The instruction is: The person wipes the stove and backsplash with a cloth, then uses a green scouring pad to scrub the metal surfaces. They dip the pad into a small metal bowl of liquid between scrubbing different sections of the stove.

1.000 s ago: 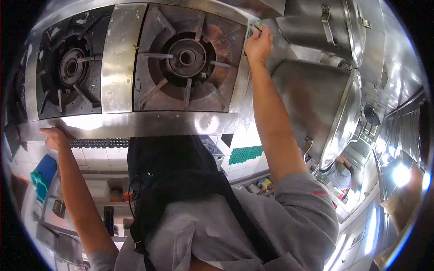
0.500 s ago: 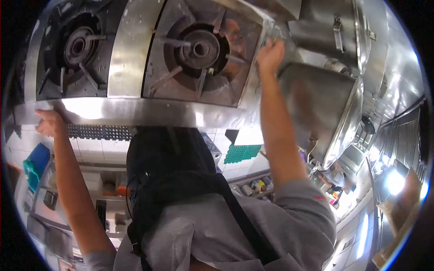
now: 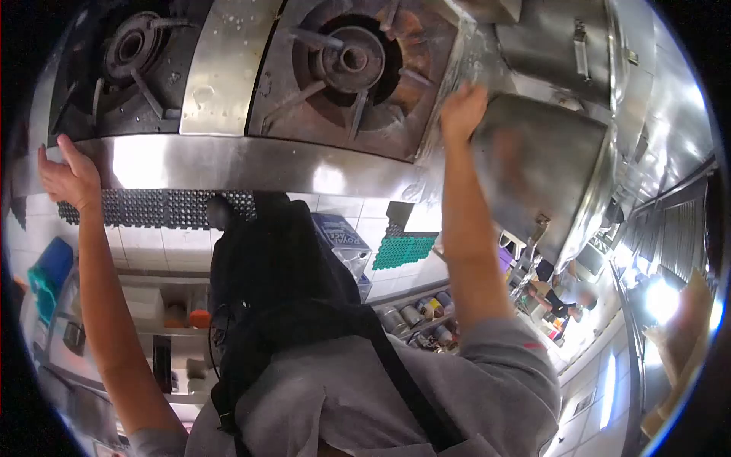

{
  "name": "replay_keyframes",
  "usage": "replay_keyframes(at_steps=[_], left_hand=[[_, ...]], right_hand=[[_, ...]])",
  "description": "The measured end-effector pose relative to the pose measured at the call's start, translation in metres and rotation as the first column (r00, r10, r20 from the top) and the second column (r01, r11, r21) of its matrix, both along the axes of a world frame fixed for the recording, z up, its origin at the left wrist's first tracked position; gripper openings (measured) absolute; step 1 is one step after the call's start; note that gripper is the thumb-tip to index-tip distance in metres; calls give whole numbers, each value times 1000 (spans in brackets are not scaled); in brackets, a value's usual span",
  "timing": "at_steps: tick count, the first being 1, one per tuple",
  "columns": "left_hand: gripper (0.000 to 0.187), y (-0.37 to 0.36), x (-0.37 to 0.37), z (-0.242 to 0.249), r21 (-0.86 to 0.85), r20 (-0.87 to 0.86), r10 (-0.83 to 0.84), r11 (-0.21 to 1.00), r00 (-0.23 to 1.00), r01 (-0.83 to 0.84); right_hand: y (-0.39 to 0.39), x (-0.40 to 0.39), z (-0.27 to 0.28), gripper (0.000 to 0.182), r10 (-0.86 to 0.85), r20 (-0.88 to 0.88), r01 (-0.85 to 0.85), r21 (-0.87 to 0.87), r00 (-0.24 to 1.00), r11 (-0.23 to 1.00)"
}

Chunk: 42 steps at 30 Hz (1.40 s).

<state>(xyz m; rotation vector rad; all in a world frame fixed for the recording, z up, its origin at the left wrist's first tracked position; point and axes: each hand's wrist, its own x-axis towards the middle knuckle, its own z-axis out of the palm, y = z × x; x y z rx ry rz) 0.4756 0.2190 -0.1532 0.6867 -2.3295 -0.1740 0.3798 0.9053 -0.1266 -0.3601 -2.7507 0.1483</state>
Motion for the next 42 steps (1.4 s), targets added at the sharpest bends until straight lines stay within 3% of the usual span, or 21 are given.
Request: replay_keyframes(at_steps=[1,3,8,10,13,14,16,18,19,21,25,26,28,30,31,32,34,37,39,42], left_hand=[[72,-2,2,-1,-6,17,-9,1000,1000,9],[74,-7,0,-3,14,42,23,1000,999,-23],[76,-14,-3,-9,33,80,81,996,993,-84],[77,-14,0,-11,61,87,92,993,992,-98],[77,-15,-1,-11,43,105,86,995,991,-91],[77,-18,-1,-13,31,103,84,996,991,-88],[77,-19,1,-15,15,111,75,997,991,-77],[77,-18,0,-13,-13,107,98,995,989,-97],[77,-18,0,-13,-13,104,93,996,990,-92],[78,-20,-2,-13,42,135,130,990,982,-136],[77,-20,1,-17,51,98,88,994,991,-93],[77,-18,1,-14,65,102,97,992,990,-104],[77,-18,-1,-10,71,107,96,992,990,-103],[76,-16,-1,-11,35,108,98,994,989,-102],[76,-16,-1,-10,29,112,97,995,989,-101],[76,-16,-1,-9,22,103,86,996,991,-89],[76,-16,2,-10,12,97,67,998,993,-68],[77,-15,-2,-10,8,83,94,995,992,-95],[77,-15,-2,-10,29,63,76,997,995,-78],[77,-20,1,-15,34,102,71,997,992,-75]], right_hand=[[-8,-28,6,21,84,-101,-83,18,991,996],[-17,-54,15,20,-13,-12,14,74,1000,997],[-15,78,7,18,169,-78,-166,39,983,985],[-38,131,19,21,74,37,-71,-71,997,995],[-23,94,5,20,106,-29,-105,12,994,994],[-16,60,1,18,147,-122,-149,0,981,989],[-12,-8,7,19,86,-103,-89,-23,991,996],[-7,-53,9,20,64,-16,-63,83,998,995],[-5,-44,9,20,59,-18,-57,83,998,995],[-1,-13,10,19,228,-47,-225,51,973,973],[-31,139,17,17,194,28,-194,-17,981,981],[-33,135,18,17,208,30,-207,-18,978,978],[-38,132,17,16,80,67,-76,-67,995,995],[-18,66,3,16,180,-105,-177,42,978,983],[-9,28,3,18,233,-115,-233,20,965,972],[-13,-8,6,18,77,-88,-76,10,993,997],[-4,-61,10,18,208,-110,-201,71,972,977],[3,-36,11,15,233,-52,-232,28,971,972],[-5,37,9,13,370,-142,-358,101,918,928],[-40,148,21,15,248,23,-248,-2,968,969]])
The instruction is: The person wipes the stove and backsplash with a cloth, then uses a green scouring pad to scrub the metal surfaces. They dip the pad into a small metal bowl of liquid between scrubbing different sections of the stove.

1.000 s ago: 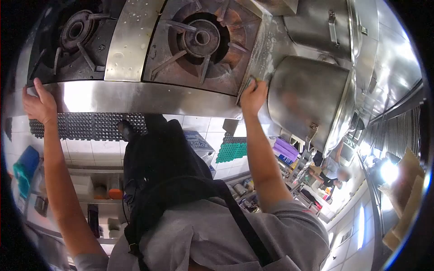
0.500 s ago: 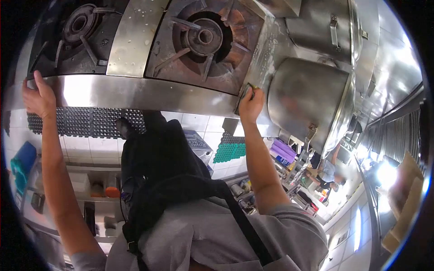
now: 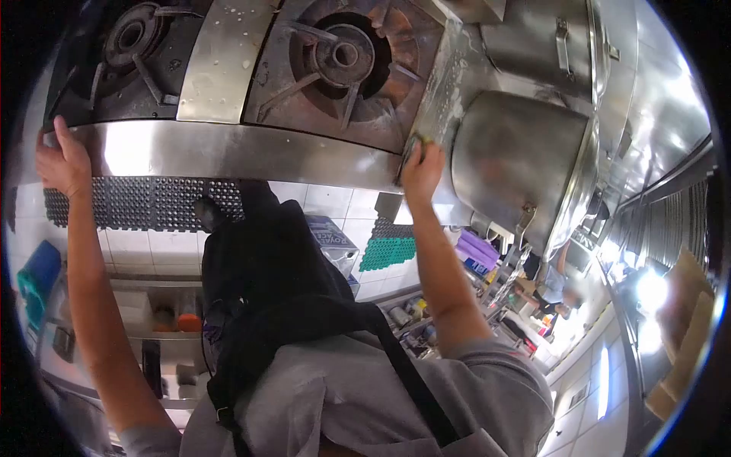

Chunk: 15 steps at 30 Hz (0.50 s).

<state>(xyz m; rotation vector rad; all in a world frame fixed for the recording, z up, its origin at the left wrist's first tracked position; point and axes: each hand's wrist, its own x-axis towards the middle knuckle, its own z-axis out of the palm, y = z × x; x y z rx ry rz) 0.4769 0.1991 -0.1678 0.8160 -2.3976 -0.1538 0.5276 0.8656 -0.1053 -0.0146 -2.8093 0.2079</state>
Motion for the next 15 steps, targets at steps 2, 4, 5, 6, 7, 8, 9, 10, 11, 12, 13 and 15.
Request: replay_keyframes(at_steps=[2,4,5,6,7,8,9,10,11,12,13,15], left_hand=[[77,0,1,4,7,15,16,1000,1000,-16],[78,0,-1,3,17,44,-2,1000,999,1],[78,-3,-2,1,0,27,7,1000,1000,-7],[78,-5,-1,-2,-17,10,10,1000,1000,-10],[78,-8,0,-3,-17,13,4,1000,1000,-4],[78,-10,0,-5,-18,11,-8,1000,1000,8],[79,-8,-2,-4,-15,0,-12,1000,1000,12],[79,-7,-4,-2,-11,-17,-7,1000,1000,7],[79,-2,-5,0,-23,-3,-5,1000,1000,5],[79,0,-3,2,-36,17,3,999,1000,-2],[79,1,-2,3,-37,14,15,999,1000,-15],[78,3,-3,4,2,42,19,1000,999,-19]], right_hand=[[-7,-4,-3,16,-1,-43,-2,-70,999,998],[6,-56,-10,14,32,-72,-29,45,997,999],[6,-96,-9,14,86,-113,-81,53,990,995],[6,-116,-8,13,135,-152,-127,64,979,990],[8,-111,-9,13,130,-148,-121,63,980,991],[9,-104,-7,13,108,-80,-103,63,991,993],[10,-103,-3,12,92,-19,-91,68,996,994],[9,-79,-6,12,99,-75,-92,101,992,991],[0,-47,-1,12,68,-36,-67,31,997,997],[-8,-18,4,12,46,12,-45,-41,999,998],[-9,-1,-1,11,-5,40,7,-58,999,998],[-7,-19,1,10,21,15,-21,-1,1000,1000]])
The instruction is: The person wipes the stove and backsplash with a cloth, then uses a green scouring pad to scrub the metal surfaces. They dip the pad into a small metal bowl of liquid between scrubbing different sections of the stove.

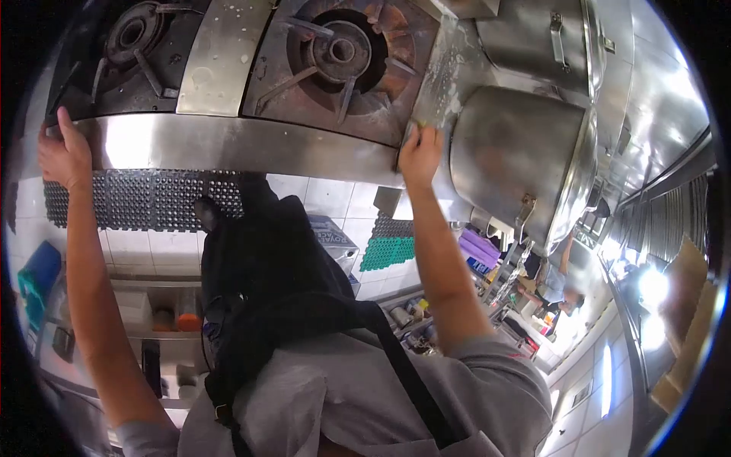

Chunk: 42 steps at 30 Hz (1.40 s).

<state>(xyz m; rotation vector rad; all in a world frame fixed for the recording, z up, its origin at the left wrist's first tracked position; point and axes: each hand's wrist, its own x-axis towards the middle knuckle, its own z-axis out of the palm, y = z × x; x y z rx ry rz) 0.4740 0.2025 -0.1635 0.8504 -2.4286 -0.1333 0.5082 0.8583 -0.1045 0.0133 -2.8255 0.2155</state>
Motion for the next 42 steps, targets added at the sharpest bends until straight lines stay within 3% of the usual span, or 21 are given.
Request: replay_keyframes(at_steps=[5,8,11,16,21,23,27,29,32,36,37,39,41,42], left_hand=[[79,-9,2,-11,8,0,-13,1000,1000,13],[80,2,-8,-2,15,-19,1,1000,1000,-1],[83,-5,0,-9,0,19,45,999,999,-45],[84,1,0,-1,25,-4,-37,999,999,37],[80,-3,-4,-9,24,11,-22,999,1000,21],[80,-7,-1,-6,34,10,-19,999,1000,19],[82,-2,-1,-7,67,-3,-11,998,1000,11],[82,0,0,-4,68,-28,-25,997,999,26],[86,6,-4,2,65,21,-2,998,1000,1],[85,6,-3,3,68,-22,-18,998,1000,19],[85,5,-2,1,73,-26,-15,997,1000,17],[83,2,0,-1,96,-15,-16,995,1000,17],[81,4,-1,0,124,-26,-24,992,999,27],[81,4,-1,2,113,1,-24,993,1000,24]], right_hand=[[1,-59,3,11,46,-73,-48,-23,996,999],[1,9,-2,10,-1,6,2,-48,1000,999],[-5,19,-3,11,-1,-37,2,32,999,999],[4,-62,-10,13,27,-80,-25,29,996,999],[-4,15,-4,9,4,-67,-8,-55,998,998],[-10,18,-5,10,-26,-78,29,35,997,999],[1,-49,-6,11,7,-76,-4,35,997,999],[6,-49,-5,13,41,-34,-39,54,999,998],[-12,18,3,8,-17,-24,17,-15,1000,1000],[-8,-6,3,9,20,-30,-18,57,999,998],[-7,-39,3,10,-54,11,55,-183,998,982],[0,-54,-1,10,-129,91,155,-401,987,903],[4,-54,4,13,88,-59,-83,82,994,993],[3,-37,7,13,73,-55,-69,70,996,995]])
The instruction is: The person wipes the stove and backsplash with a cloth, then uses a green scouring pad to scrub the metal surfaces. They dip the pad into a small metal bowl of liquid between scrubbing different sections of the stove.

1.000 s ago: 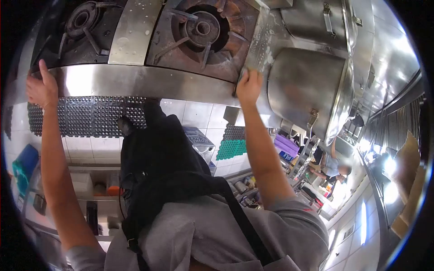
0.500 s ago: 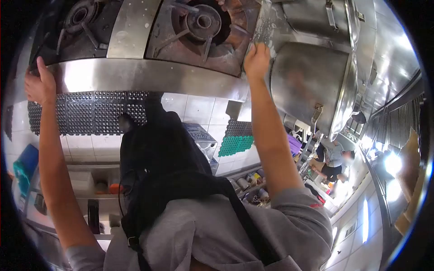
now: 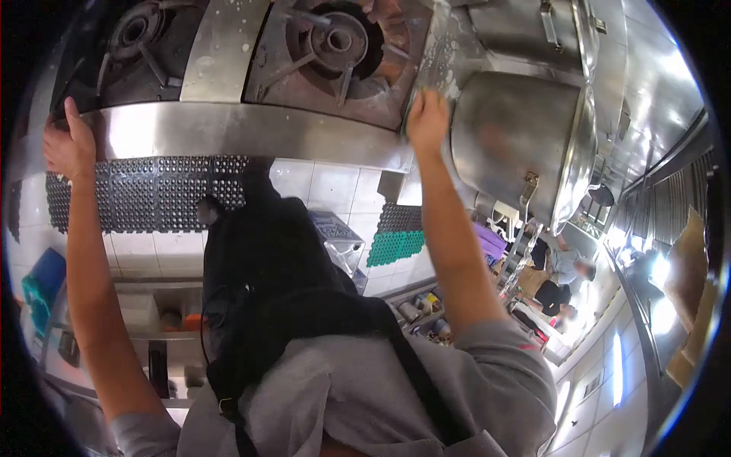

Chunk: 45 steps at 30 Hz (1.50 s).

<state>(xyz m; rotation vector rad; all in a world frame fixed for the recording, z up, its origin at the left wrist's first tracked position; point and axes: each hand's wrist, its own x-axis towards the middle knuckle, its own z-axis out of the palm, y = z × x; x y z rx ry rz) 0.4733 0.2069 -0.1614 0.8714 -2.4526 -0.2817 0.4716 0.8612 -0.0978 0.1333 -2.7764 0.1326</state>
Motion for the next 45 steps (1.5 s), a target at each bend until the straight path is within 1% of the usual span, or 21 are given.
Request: replay_keyframes(at_steps=[2,3,4,6,10,11,12,14,15,17,20,24,26,30,32,35,36,38,39,41,45], left_hand=[[81,0,-1,0,-11,25,5,1000,1000,-4],[81,0,0,-2,-17,7,6,1000,1000,-6],[81,0,0,-2,-23,-12,5,1000,1000,-5],[81,3,0,0,-19,8,16,1000,1000,-16],[80,4,-1,-2,-32,1,34,999,999,-34],[80,5,-1,-2,-32,-3,30,999,1000,-30],[80,6,-1,-1,-28,-10,24,999,1000,-24],[79,5,-1,1,-28,-18,24,999,1000,-25],[79,7,-1,2,-22,-16,22,1000,1000,-23],[78,7,0,3,-12,-13,21,1000,1000,-21],[78,6,0,1,-12,-9,15,1000,1000,-15],[77,5,-2,0,-30,-35,17,999,999,-18],[77,6,-1,0,-33,-50,5,999,999,-7],[77,8,0,4,-23,-41,1,1000,999,-2],[77,8,-1,4,-17,-35,5,1000,999,-6],[77,4,-1,2,-40,-38,5,999,999,-7],[76,3,-1,2,-48,-28,11,999,1000,-12],[76,4,0,1,-56,-8,21,998,1000,-22],[76,4,1,0,-63,-14,16,998,1000,-17],[76,-2,0,-2,-74,-17,13,997,1000,-14],[78,-3,-2,0,-34,25,23,999,999,-23]], right_hand=[[5,57,-8,13,-25,16,25,-9,1000,1000],[-1,73,3,13,-75,82,82,-79,994,993],[-1,74,8,13,-71,80,77,-79,994,994],[9,77,15,13,-187,227,227,-167,956,959],[-4,39,18,19,-117,79,126,-124,990,984],[-5,35,13,28,-185,161,214,-193,970,958],[-6,38,12,28,-187,159,216,-193,969,957],[-9,41,8,32,-341,195,362,-86,920,928],[-5,45,1,32,-339,197,361,-87,920,929],[2,52,-9,35,-344,197,387,-264,918,883],[2,55,-7,32,-359,215,409,-272,908,871],[0,44,21,29,-273,315,365,-287,909,885],[-2,37,28,28,-223,238,251,-94,945,963],[-2,23,23,29,-245,261,282,-115,934,953],[-3,23,22,29,-261,337,363,-286,904,887],[2,12,28,31,-197,357,314,-308,913,898],[8,4,26,31,-195,364,315,-308,911,898],[20,-29,20,34,-119,253,180,-233,960,956],[19,-42,25,34,-117,260,180,-233,958,956],[17,-62,32,36,-168,393,253,-175,904,951],[13,-15,34,36,-134,465,260,-218,875,941]])
